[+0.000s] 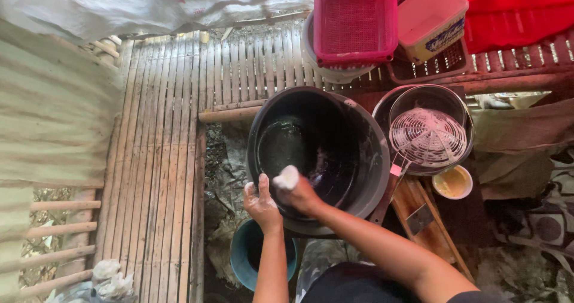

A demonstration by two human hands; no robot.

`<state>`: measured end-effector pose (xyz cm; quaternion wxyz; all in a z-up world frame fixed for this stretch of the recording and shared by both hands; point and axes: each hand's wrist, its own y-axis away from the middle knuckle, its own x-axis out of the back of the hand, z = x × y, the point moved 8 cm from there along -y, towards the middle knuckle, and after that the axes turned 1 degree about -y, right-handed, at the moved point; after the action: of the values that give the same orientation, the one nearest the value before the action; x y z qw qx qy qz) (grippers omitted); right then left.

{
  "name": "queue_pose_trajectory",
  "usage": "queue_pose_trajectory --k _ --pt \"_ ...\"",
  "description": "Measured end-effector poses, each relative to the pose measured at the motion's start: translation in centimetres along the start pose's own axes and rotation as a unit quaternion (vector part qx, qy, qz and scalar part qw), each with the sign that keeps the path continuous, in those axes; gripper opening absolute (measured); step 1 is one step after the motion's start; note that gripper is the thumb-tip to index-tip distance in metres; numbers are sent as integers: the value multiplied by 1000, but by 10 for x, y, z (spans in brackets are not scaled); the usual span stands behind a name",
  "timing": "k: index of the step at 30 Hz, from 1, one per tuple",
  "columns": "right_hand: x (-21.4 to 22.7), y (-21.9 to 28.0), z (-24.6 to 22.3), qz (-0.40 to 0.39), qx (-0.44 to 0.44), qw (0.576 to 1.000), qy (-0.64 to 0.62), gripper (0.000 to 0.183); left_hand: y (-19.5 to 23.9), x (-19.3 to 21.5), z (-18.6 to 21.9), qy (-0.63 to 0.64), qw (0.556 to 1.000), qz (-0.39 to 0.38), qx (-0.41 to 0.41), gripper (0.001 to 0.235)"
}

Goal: The person washes a metal strainer and a black pot in a large basin of soapy water. They use a sponge and a pink scrubber to clean the items, scrubbing the strainer thoroughly before moving on to the pot.

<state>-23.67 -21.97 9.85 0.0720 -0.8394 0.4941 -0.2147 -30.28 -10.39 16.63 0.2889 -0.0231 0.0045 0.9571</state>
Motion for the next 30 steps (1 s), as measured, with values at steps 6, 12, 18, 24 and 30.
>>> queue_pose_trajectory --k 6,12,18,24,30 --pt "-24 10 -1 -104 -52 993 -32 7 -3 5 -7 -77 997 13 -8 43" --pt "-19 -1 -5 -64 -148 986 -46 12 5 1 -6 -72 997 15 14 39" --pt "-11 14 -18 -91 -51 993 -50 17 3 1 -25 -62 998 -3 -10 43" --pt "0 15 -40 -10 -78 982 -172 37 -11 -4 -7 -153 987 -39 -28 37" --pt "49 -43 -71 119 -18 990 -73 46 -8 -46 42 -155 982 -87 -62 37"
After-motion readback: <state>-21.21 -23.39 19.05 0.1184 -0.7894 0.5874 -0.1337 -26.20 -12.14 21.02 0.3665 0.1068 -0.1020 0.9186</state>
